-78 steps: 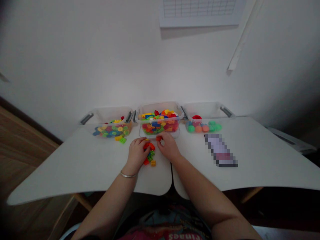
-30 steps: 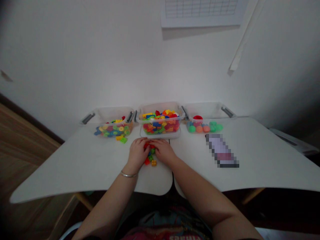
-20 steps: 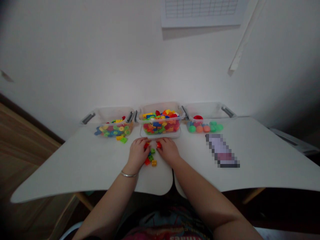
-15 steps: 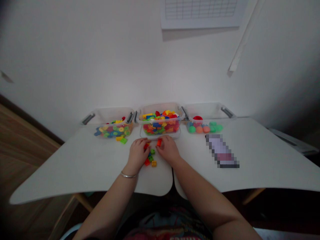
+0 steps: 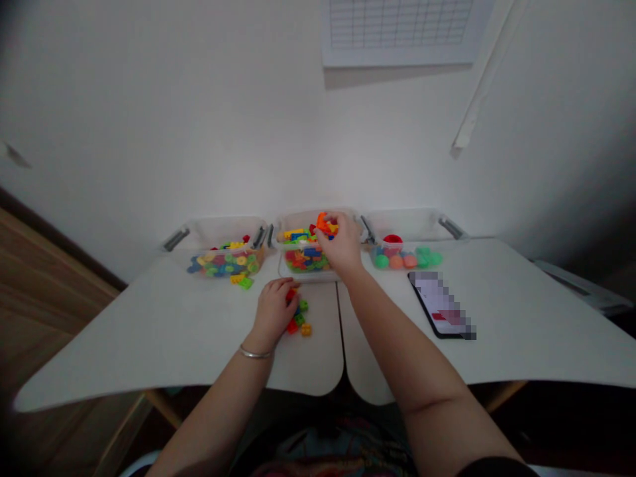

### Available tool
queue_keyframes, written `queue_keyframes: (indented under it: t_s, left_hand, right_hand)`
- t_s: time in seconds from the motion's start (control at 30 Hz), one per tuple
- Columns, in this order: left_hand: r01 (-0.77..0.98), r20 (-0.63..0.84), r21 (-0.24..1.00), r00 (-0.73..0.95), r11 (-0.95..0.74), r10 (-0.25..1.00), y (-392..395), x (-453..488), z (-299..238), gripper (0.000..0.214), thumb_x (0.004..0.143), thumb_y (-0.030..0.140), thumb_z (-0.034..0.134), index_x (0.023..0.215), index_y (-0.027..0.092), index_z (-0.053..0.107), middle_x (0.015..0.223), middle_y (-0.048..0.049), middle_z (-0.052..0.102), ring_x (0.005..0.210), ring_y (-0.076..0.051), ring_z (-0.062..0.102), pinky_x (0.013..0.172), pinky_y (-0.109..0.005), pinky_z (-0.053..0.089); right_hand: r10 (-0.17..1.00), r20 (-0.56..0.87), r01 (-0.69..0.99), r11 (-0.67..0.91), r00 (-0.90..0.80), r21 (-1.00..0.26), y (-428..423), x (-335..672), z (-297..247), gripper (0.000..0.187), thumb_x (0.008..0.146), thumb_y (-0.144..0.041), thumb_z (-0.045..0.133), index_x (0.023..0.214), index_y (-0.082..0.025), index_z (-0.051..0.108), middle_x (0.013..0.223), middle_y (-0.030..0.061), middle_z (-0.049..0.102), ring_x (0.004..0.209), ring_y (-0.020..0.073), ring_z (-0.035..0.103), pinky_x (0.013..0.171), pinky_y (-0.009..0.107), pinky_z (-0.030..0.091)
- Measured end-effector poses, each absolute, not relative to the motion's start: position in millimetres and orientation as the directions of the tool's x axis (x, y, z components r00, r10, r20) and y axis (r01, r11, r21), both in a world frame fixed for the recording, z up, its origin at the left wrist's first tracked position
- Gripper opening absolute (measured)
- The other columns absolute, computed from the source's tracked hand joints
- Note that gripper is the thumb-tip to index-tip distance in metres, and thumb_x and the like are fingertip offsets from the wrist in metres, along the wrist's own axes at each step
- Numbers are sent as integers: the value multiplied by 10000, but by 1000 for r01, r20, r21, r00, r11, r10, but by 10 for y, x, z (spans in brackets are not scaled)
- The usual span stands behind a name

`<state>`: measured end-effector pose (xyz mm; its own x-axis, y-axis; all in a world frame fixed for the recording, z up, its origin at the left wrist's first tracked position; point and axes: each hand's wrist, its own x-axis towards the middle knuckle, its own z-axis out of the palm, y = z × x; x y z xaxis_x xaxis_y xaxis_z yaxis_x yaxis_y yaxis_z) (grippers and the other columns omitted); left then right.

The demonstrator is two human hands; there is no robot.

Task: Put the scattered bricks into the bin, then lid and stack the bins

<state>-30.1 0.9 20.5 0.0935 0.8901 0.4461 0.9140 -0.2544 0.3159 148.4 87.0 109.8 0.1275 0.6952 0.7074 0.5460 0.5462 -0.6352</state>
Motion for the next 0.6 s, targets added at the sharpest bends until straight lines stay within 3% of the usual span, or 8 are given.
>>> queue_keyframes:
  t_s: [0.1,0.2,0.3,0.43,0.6]
  left_hand:
    - [913,448,316,95,-257,889,10,-299,209,248,830,214,583,1053,189,687,1160,-68,669,1099,-263,562,1016,-414,430]
    - [915,441,314,96,-254,892,7,-297,219,251,832,209,580,1057,182,688,1161,-73,669,1100,-265,562,1019,-415,427]
    - [915,443,310,101,-259,891,6,-297,221,252,836,211,578,1060,175,688,1162,-76,669,1101,-263,560,1019,-413,426]
    - [913,452,307,109,-269,886,9,-301,212,248,842,209,572,1058,181,689,1156,-74,671,1094,-258,562,1015,-410,428]
    - [912,450,312,105,-266,887,6,-299,214,245,828,206,591,1052,178,689,1153,-76,671,1097,-265,563,1016,-418,432]
  right_hand:
    - [796,603,707,396,52,-585,940,1396,1218,210,779,-332,626,942,-199,623,980,83,690,933,243,613,861,383,439]
    - [873,489,850,259,-2,-459,938,1321,1276,209,796,-371,615,907,-203,671,894,97,709,908,270,633,849,397,426]
    - [891,453,897,217,-21,-386,920,1290,1263,227,820,-368,582,910,-202,708,873,115,724,904,281,644,864,413,419]
    - [846,527,855,332,-82,-399,927,1325,1200,265,853,-346,541,945,-189,735,932,123,737,944,286,648,916,441,417]
    - [657,753,608,610,-29,-508,826,1426,1178,271,859,-285,524,1059,-193,683,1108,85,707,1067,231,613,983,394,427]
